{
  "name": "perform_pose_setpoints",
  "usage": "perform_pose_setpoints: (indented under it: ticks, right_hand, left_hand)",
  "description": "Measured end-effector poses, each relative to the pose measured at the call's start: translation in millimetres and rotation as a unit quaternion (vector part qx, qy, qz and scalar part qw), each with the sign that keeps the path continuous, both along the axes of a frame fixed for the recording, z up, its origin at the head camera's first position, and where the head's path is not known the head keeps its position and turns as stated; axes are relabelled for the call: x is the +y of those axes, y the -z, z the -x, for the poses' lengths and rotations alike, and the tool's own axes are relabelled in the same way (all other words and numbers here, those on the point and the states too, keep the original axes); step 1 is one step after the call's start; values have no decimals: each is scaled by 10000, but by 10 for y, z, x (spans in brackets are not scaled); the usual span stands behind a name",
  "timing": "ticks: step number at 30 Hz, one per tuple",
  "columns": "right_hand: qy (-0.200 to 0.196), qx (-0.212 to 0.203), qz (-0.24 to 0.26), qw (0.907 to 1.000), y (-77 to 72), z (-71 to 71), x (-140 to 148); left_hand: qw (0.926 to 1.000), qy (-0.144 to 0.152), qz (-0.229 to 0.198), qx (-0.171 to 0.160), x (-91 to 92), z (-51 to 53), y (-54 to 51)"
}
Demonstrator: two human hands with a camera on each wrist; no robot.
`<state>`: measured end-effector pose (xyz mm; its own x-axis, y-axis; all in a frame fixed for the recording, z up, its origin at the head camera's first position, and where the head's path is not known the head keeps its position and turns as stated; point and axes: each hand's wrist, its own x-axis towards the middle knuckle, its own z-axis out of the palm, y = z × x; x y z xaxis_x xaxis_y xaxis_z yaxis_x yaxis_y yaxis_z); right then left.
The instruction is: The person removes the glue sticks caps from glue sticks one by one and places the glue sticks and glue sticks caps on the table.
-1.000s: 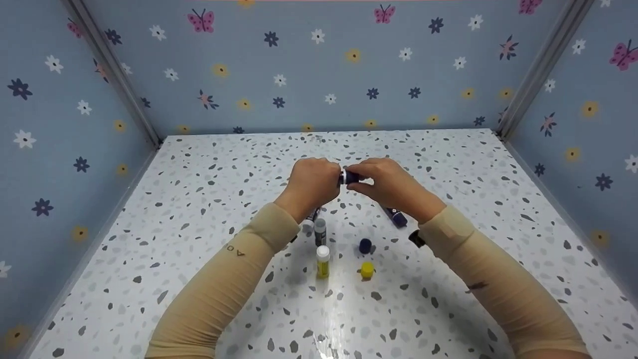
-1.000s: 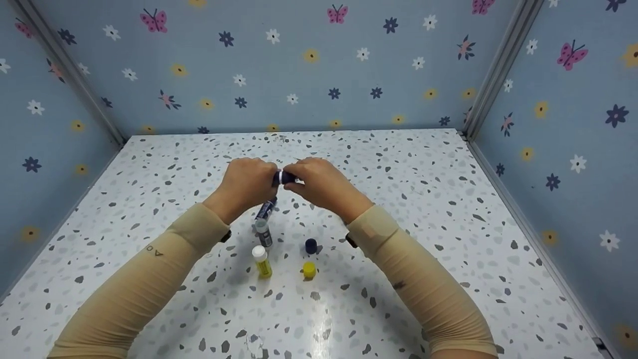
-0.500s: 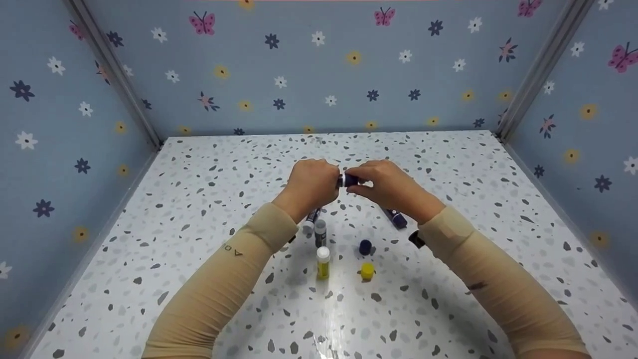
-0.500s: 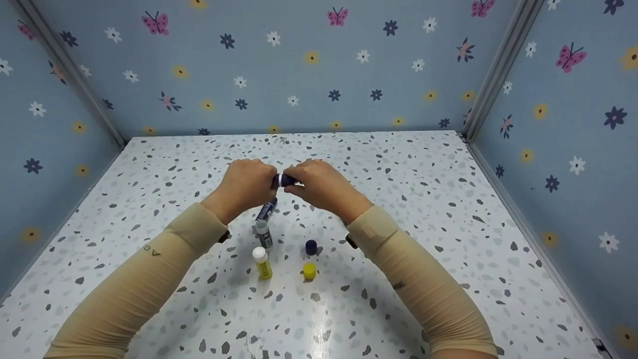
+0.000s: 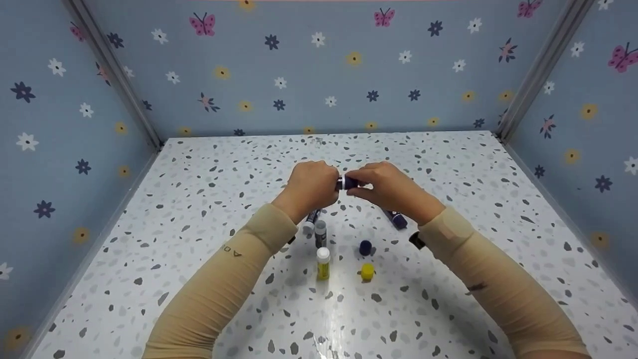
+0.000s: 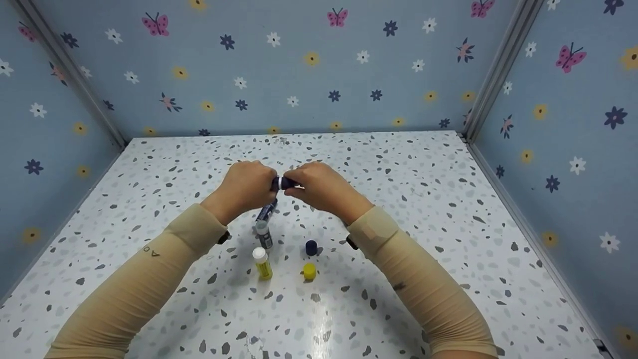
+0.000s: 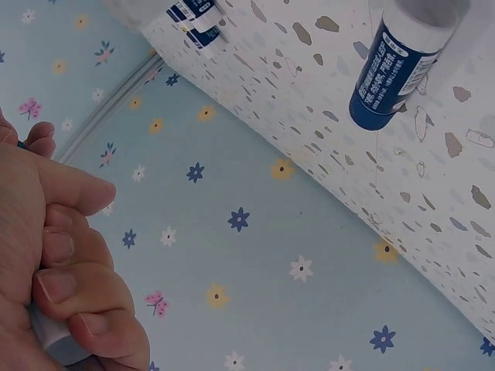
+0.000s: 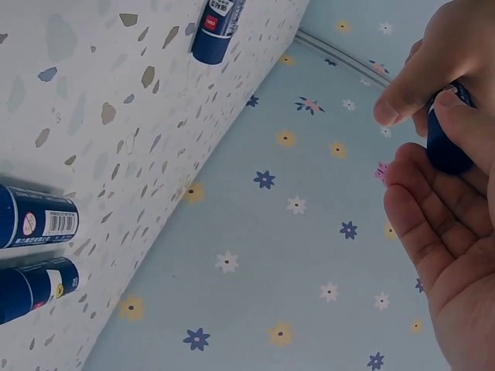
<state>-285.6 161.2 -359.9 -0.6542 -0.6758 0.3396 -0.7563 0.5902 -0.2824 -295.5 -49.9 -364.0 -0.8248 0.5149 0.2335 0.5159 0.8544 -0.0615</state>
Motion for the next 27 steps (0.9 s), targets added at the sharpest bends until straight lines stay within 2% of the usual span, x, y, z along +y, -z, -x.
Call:
perform_pose_setpoints:
  ticks: [15,27]
  right_hand:
    - [-39,110,-103,9999,27,-3,15]
    - [-110,132,-115,9998,33,-29,22]
  left_hand:
    - [9995,53,-63,-307,-1,-10,5]
    - [9989,119,-202,-394,-9,-1,31]
